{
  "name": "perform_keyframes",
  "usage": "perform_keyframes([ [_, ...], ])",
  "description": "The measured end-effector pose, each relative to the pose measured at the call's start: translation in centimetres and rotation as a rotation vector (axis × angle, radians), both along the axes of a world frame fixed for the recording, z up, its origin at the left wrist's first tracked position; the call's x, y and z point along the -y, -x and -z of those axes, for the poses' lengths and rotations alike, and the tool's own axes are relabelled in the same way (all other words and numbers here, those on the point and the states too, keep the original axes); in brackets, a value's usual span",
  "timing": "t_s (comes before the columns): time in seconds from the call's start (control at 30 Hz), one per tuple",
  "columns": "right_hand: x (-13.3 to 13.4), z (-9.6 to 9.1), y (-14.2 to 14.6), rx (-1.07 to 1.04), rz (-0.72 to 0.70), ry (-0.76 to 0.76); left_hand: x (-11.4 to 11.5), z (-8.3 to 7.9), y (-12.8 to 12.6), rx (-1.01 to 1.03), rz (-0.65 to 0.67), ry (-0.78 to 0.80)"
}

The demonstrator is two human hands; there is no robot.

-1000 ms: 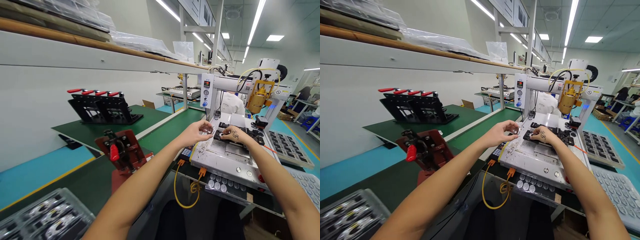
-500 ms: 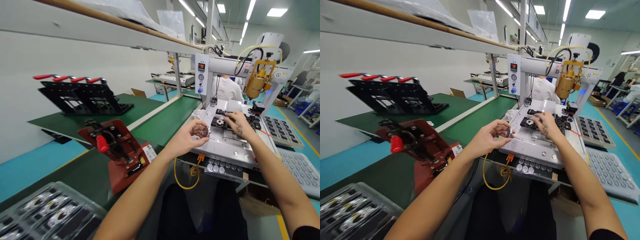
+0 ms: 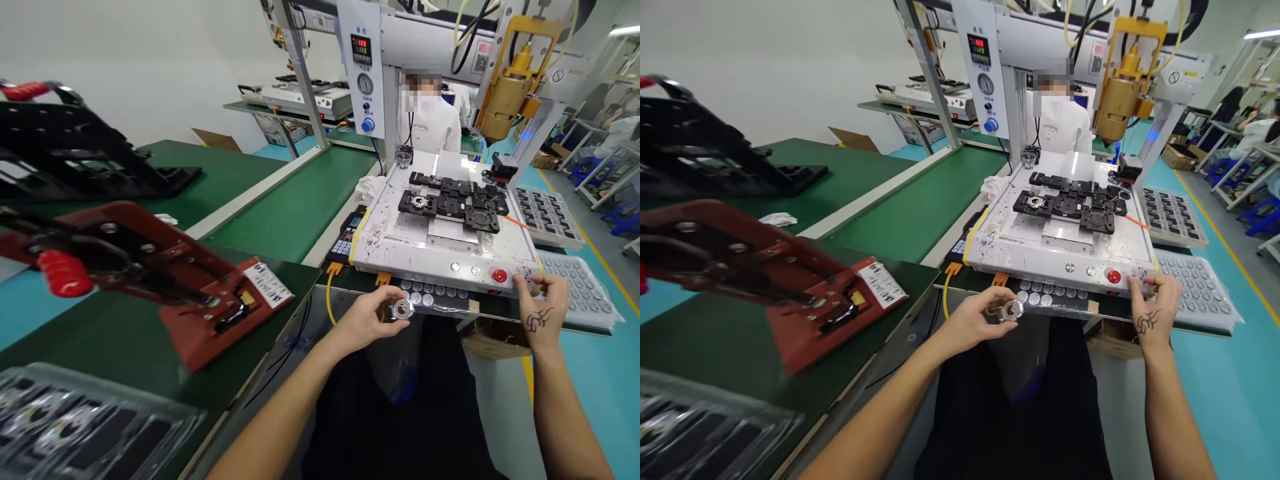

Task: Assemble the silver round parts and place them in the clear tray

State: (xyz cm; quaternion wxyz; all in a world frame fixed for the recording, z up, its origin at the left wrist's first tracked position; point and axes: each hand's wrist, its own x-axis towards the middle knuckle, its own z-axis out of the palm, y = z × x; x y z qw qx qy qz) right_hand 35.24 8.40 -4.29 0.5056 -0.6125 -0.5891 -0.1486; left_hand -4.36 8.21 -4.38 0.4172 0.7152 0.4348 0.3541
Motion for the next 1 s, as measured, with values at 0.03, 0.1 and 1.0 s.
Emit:
perform_keyframes([
  [0.03, 0.3, 0.4, 1.4, 0.021, -0.098, 0.016, -0.4, 0.8, -0.9, -0.015, 0.069, 0.007],
  [0.1, 0.9, 1.3, 4.8, 0.087, -0.396, 0.138, -1.6, 2.2, -2.5, -0.033, 0.197, -0.009],
  [1.0, 4.2, 9.1, 10.5, -0.185, -0.66, 0.473, -4.4, 4.1, -3.6, -0.101, 0.336, 0.074],
])
